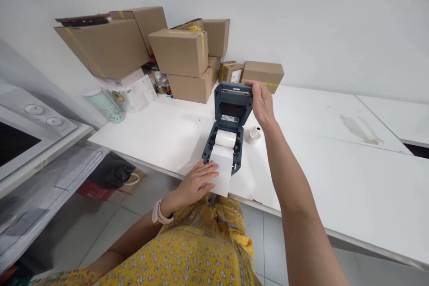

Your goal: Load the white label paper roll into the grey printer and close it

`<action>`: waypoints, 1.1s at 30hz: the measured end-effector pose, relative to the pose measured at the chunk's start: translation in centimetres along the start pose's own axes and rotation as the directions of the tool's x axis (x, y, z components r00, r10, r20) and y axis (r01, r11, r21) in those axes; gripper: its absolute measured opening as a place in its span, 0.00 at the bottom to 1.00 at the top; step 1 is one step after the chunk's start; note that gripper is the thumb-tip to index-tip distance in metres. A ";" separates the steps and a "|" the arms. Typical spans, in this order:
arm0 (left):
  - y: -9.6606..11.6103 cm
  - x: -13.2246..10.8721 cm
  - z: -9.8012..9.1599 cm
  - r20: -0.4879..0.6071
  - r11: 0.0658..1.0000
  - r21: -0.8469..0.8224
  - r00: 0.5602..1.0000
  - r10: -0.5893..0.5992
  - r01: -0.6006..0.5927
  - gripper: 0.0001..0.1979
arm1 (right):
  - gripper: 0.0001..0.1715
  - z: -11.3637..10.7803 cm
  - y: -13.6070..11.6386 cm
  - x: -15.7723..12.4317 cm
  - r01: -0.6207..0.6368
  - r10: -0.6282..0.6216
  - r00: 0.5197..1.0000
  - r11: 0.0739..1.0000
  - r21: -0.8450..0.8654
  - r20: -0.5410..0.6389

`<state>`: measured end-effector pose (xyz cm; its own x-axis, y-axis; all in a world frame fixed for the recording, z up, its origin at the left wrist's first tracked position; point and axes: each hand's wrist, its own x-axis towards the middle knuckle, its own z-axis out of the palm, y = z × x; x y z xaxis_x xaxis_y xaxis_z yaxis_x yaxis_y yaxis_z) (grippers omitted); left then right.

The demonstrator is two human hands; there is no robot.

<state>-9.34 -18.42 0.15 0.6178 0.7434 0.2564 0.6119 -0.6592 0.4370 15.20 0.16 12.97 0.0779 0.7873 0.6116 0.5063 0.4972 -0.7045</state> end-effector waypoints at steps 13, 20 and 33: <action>1.3 -1.6 -0.3 -0.240 0.982 -0.164 0.969 0.054 -0.096 0.12 | 0.20 1.8 0.3 -20.5 0.218 -0.215 0.976 0.971 -0.093 0.042; -1.1 2.4 -0.8 -0.507 0.786 -0.581 0.662 -0.552 0.211 0.21 | 0.14 3.8 0.7 -22.5 0.091 -0.095 0.989 0.995 -0.038 -0.111; -7.0 10.4 -6.2 0.775 0.333 -0.474 0.566 -0.282 0.815 0.31 | 0.31 -1.6 0.7 -15.2 -0.955 0.650 0.253 0.288 0.076 0.717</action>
<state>-10.27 -5.35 5.08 0.5599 0.5186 -0.6462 0.4735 0.4398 0.7632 15.79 -12.06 3.74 -0.2671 0.7834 -0.5611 0.0065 -0.5808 -0.8140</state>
